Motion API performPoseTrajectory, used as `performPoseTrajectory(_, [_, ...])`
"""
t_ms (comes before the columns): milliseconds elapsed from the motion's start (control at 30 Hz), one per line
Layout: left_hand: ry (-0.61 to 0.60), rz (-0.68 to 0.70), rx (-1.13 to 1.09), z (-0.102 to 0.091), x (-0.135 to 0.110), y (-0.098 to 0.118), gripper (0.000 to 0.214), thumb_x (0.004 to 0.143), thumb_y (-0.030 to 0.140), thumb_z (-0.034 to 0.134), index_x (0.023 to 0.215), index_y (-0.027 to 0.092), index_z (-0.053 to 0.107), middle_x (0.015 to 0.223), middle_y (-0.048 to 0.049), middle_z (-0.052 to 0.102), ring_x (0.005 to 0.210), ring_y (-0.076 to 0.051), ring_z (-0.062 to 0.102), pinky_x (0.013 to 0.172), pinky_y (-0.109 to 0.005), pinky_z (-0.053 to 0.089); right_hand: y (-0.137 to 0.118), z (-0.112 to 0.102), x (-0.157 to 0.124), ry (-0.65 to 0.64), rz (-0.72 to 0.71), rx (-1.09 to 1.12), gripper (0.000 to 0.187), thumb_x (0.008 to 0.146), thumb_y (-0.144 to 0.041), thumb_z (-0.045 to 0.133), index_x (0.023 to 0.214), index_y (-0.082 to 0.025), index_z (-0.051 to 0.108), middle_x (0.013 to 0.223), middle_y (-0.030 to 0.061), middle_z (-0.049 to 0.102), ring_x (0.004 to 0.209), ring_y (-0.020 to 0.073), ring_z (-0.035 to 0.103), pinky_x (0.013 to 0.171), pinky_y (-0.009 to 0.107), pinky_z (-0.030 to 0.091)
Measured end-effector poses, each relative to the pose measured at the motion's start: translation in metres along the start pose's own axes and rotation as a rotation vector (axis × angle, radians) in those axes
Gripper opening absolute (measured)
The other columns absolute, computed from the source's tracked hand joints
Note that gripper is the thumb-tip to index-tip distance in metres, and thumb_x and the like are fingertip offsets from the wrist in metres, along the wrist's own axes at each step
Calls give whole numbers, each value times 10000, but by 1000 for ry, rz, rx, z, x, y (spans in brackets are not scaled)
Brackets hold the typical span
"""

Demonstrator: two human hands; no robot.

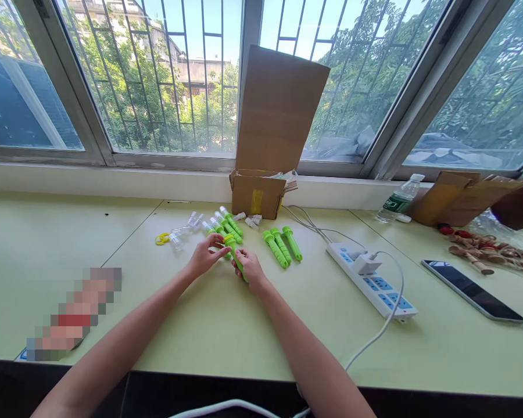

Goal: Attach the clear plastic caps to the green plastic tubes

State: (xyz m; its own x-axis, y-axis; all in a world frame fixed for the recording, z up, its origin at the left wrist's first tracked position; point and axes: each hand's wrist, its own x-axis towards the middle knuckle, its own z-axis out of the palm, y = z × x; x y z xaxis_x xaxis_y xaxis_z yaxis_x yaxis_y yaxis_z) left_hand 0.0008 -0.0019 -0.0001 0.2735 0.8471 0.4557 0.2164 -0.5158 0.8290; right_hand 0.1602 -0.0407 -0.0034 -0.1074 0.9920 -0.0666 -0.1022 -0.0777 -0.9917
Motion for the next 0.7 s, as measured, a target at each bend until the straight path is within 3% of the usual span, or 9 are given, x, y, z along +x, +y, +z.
performPoseTrajectory(533, [-20, -23, -16, 0, 0, 4, 429, 714, 500, 623, 973, 178, 507, 934, -62, 617, 822, -170, 634, 580, -244, 534, 1, -1, 2, 22, -6, 16, 394, 675, -529, 608, 825, -185, 489, 552, -61, 508, 326, 40, 373, 304, 183, 206])
performPoseTrajectory(700, [-21, -30, -20, 0, 0, 3, 423, 715, 487, 628, 979, 178, 511, 928, -60, 618, 824, -174, 636, 582, -247, 534, 3, 0, 3, 83, -41, -20, 499, 586, -459, 722, 926, -193, 472, 530, -84, 509, 318, 48, 375, 300, 177, 241])
